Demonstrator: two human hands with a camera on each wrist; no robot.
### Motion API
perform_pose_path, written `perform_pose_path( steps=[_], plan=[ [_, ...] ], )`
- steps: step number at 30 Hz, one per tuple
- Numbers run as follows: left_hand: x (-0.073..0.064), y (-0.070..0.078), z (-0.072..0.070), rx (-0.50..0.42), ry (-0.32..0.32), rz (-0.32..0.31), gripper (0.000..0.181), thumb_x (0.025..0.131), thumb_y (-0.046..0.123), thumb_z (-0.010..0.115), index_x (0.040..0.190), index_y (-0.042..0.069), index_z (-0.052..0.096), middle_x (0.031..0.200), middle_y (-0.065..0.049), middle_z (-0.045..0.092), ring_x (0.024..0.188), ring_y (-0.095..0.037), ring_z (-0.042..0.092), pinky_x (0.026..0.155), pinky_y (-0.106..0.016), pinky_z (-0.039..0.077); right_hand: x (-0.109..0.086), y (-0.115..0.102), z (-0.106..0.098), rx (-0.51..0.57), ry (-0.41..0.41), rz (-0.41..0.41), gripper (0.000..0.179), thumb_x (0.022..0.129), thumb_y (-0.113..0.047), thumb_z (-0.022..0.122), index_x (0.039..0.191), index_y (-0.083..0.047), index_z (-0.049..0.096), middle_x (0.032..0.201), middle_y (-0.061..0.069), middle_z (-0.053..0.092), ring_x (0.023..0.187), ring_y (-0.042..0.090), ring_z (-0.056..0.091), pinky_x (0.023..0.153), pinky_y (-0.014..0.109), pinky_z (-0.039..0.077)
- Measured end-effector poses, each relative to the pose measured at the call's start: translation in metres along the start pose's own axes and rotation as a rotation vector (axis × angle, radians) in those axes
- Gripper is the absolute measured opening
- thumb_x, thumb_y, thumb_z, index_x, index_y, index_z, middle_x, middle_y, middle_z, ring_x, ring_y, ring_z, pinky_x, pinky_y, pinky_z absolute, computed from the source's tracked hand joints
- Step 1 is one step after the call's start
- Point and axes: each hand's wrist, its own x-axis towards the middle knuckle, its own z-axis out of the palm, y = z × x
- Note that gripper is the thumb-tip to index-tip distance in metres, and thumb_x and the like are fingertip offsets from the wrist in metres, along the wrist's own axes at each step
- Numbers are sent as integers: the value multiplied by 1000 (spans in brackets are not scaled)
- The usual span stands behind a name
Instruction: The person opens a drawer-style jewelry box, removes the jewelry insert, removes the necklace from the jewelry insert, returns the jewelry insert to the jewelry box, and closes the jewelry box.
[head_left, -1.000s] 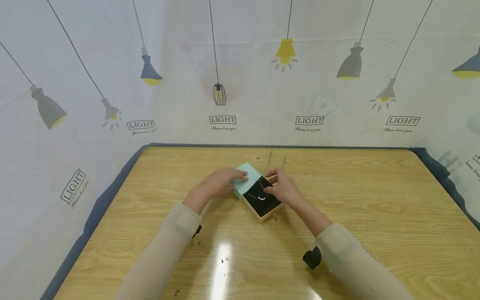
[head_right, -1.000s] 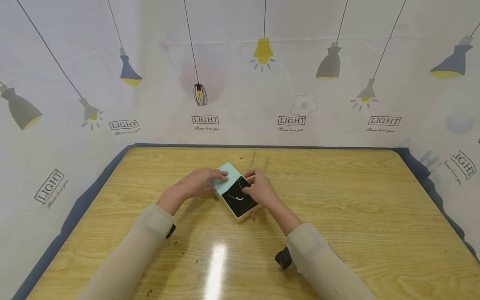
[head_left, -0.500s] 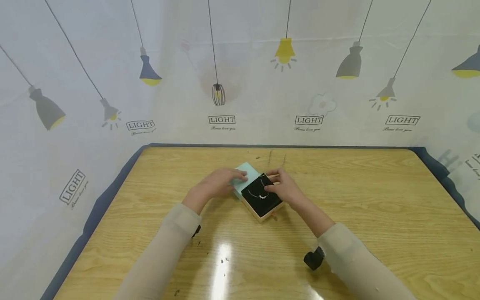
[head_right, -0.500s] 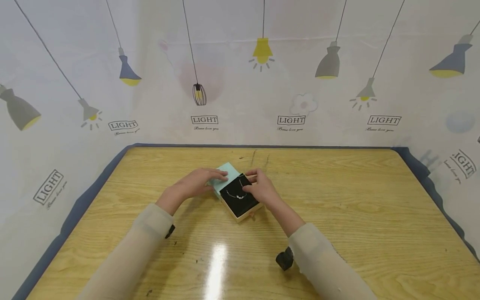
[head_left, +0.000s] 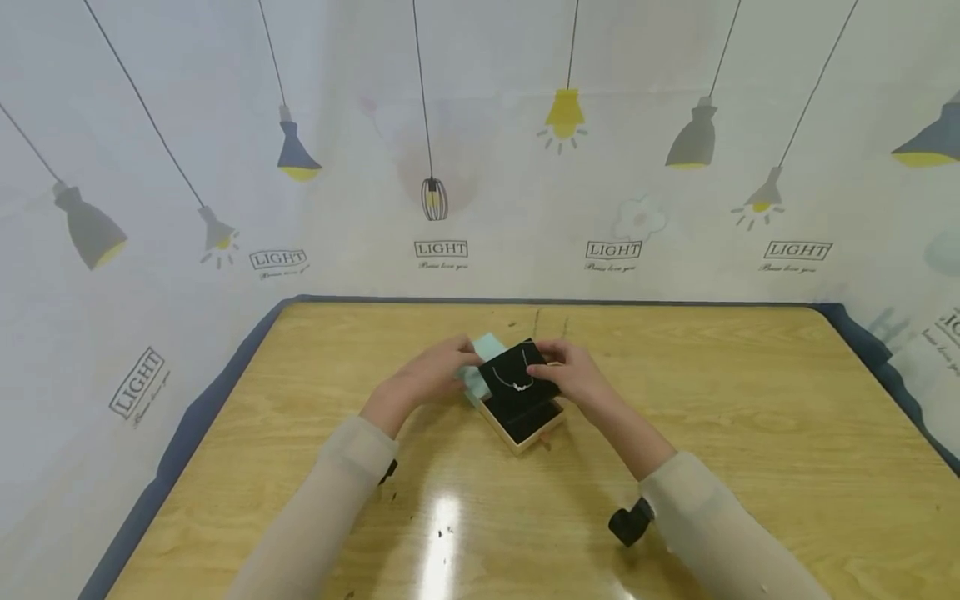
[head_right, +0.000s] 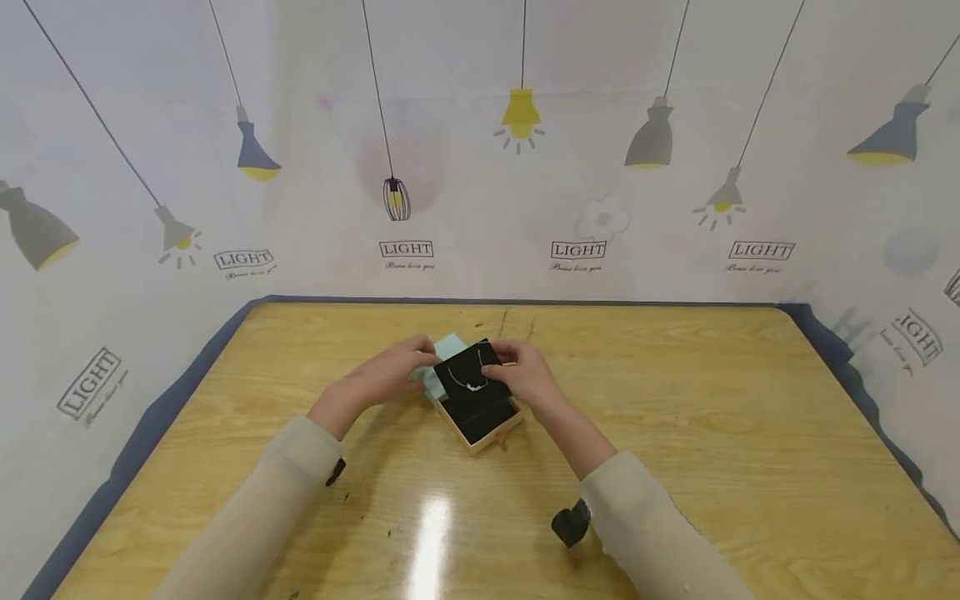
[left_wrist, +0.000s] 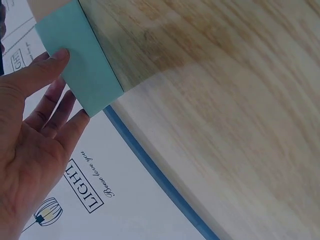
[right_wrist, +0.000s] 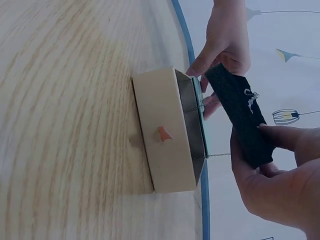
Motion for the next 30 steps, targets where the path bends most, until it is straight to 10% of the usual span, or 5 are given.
perform_pose_path(
  steps=[17,23,30],
  plan=[
    [-7,13,-11,108,-18,-57,40,90,6,71,129,3,62,132,-14,57,124,-29,54,107,-40,49,-9,-18,-4,227,9,15,40,97,-5,62,133,0,45,127,21,64,90,12,69,80,31,63],
    [-16,21,-23,48,62,-124,43,95,16,69,135,9,58,138,-9,56,129,-27,53,107,-41,50,-12,-21,-7,260,40,-22,36,96,-7,63,128,1,48,104,-3,71,84,6,69,75,26,63],
    [-27,27,-34,-2,199,-146,41,96,25,67,135,16,59,132,-4,62,124,-25,59,102,-43,54,-16,-23,-11,272,51,-41,44,98,-9,61,139,2,48,113,0,70,86,4,70,77,24,62]
  ],
)
